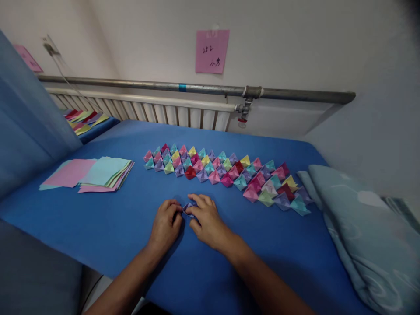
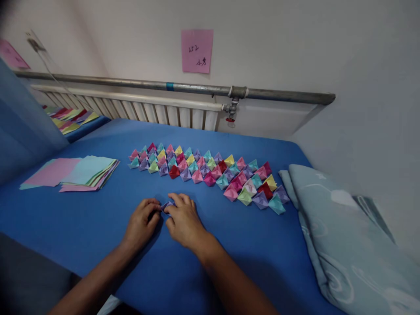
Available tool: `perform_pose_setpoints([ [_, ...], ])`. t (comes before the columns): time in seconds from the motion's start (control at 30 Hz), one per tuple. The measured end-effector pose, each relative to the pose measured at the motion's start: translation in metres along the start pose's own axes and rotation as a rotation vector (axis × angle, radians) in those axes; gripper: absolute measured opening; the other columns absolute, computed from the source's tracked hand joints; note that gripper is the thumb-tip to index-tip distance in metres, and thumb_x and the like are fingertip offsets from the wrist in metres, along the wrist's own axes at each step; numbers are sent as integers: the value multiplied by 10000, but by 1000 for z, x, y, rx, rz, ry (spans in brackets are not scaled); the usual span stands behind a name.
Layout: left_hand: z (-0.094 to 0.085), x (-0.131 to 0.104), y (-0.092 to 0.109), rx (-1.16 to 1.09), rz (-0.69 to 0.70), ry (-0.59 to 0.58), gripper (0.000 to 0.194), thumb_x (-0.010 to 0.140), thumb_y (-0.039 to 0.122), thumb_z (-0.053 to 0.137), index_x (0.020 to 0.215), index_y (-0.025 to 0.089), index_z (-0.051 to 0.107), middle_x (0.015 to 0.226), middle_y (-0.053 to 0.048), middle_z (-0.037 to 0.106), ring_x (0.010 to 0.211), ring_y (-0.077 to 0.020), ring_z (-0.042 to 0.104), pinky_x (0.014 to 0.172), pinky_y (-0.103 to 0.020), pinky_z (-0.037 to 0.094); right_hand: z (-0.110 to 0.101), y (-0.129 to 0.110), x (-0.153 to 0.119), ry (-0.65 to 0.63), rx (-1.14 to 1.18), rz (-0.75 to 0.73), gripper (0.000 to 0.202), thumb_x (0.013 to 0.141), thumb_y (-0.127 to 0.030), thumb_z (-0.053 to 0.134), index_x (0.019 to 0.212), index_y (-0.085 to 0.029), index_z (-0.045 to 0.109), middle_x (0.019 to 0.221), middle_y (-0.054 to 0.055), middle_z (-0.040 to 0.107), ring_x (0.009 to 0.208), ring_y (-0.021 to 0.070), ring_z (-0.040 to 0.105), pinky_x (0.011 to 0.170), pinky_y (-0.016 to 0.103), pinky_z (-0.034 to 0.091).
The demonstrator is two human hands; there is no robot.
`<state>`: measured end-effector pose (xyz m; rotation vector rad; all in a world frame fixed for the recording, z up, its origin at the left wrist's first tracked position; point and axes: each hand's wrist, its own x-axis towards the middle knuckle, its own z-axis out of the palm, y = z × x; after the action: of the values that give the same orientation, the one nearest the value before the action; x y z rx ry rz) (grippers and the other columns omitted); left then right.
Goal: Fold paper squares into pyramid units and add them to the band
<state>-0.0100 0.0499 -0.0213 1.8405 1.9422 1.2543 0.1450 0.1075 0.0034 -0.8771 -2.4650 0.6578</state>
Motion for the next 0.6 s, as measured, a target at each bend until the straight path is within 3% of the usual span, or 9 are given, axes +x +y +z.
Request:
perform_pose_setpoints([
  [0.17, 1, 0, 1, -1, -17, 5, 177, 794, 154, 475, 814, 201, 644, 924, -62, 630, 893, -211, 613, 830, -392, 515, -2, 0, -1, 14, 35, 0, 286, 726, -26, 599, 926, -213, 681, 1405, 78, 465, 1244, 294, 384, 1017, 508, 358],
  [0.27, -1, 0, 2, 0, -34, 19, 168, 807, 175, 475, 836, 200, 638, 930, -62, 627, 906, -212, 614, 831, -390, 514, -8, 7, -1, 110, 162, -12, 329, 715, -10, 563, 922, -236, 683, 1363, 66, 493, 1245, 266, 416, 1030, 476, 362],
  [0.4, -9, 2, 6, 9, -64, 30, 157, 842, 234, 477, 897, 206, 622, 950, -56, 623, 909, -205, 619, 796, -355, 522, -13, 26, 3, 338, 336, 97, 242, 707, -29, 479, 759, -216, 624, 1105, 68, 601, 1031, 212, 581, 821, 337, 484],
  [0.47, -13, 6, 10, 26, -63, 11, 152, 851, 273, 496, 909, 209, 622, 956, -52, 624, 889, -202, 619, 781, -343, 521, -13, 34, 4, 391, 363, 132, 204, 699, -47, 467, 718, -211, 587, 970, 58, 606, 914, 194, 607, 710, 287, 484],
  [0.6, -13, 20, 23, 113, -16, -65, 102, 788, 281, 595, 844, 214, 649, 976, -57, 624, 968, -243, 581, 871, -391, 478, -10, 42, 6, 420, 362, 145, 190, 693, -58, 463, 719, -218, 563, 872, 26, 595, 836, 173, 594, 721, 275, 474],
])
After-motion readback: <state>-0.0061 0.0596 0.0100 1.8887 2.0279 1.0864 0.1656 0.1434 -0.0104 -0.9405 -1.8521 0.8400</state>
